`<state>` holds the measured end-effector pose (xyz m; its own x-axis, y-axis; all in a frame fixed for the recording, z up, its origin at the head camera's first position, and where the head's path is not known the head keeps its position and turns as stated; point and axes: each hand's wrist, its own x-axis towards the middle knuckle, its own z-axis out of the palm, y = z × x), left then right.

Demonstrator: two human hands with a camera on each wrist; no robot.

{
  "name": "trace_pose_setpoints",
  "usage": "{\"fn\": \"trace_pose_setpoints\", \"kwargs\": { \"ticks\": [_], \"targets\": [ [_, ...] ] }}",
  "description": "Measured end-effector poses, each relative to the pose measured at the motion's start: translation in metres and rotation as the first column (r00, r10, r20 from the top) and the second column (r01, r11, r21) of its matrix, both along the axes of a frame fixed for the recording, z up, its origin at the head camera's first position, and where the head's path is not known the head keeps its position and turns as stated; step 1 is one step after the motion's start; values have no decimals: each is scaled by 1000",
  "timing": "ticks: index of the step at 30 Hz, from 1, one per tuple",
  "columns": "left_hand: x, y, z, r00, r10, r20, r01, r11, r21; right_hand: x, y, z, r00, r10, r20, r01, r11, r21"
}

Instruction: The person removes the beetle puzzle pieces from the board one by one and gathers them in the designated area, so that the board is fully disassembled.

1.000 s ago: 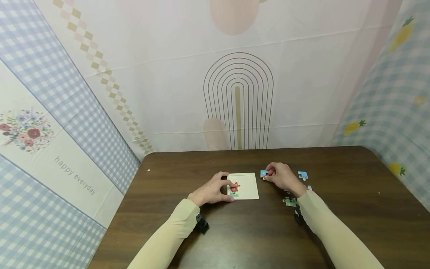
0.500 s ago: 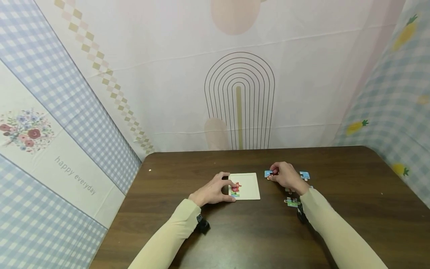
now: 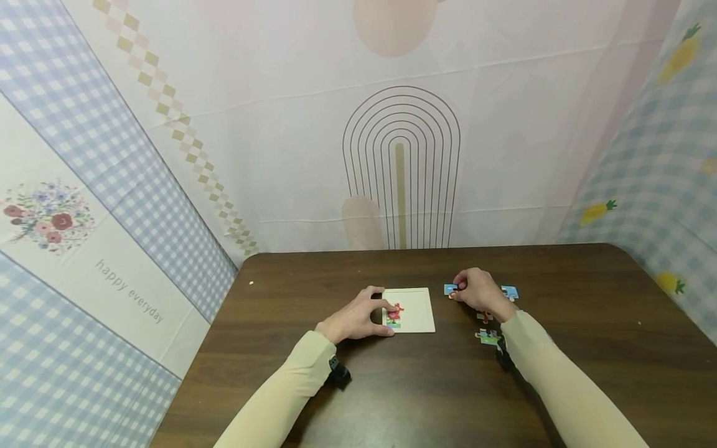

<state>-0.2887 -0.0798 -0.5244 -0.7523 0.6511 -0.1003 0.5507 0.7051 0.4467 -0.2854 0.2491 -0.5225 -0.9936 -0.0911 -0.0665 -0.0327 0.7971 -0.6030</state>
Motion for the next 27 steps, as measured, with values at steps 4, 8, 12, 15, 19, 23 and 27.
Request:
{"fn": "trace_pose_setpoints", "kwargs": {
  "ticks": [4,8,12,15,19,23,27],
  "targets": [
    [0,1,0,1000,-4,0,4,1000,8,1,1,0,1000,-1,0,1,1000,-10],
    [1,0,-1,1000,-5,1,5,1000,9,1,2,1,1000,-3,-7,3,1000,-15],
    [1,0,-1,1000,-10,-11,10,1000,4,1,2,2,1000,-2,-9,2,1000,-16],
    [0,0,-1,1000,-7,-15,7,1000,8,2,1,3,1000,-3,-12,3,1000,-18],
    [0,0,-1,1000,6,-13,-6,1000,11,5,-4,4,999,-2,-41,1,1000,-18],
    [0,1,-1,999,15,-35,-16,1000,-2,8,-17,6,998,16,-67,-19,999,-31],
    [0,3,-1,999,25,-41,-26,1000,-12,13,-36,9,995,54,-80,-58,997,-49]
  ]
}}
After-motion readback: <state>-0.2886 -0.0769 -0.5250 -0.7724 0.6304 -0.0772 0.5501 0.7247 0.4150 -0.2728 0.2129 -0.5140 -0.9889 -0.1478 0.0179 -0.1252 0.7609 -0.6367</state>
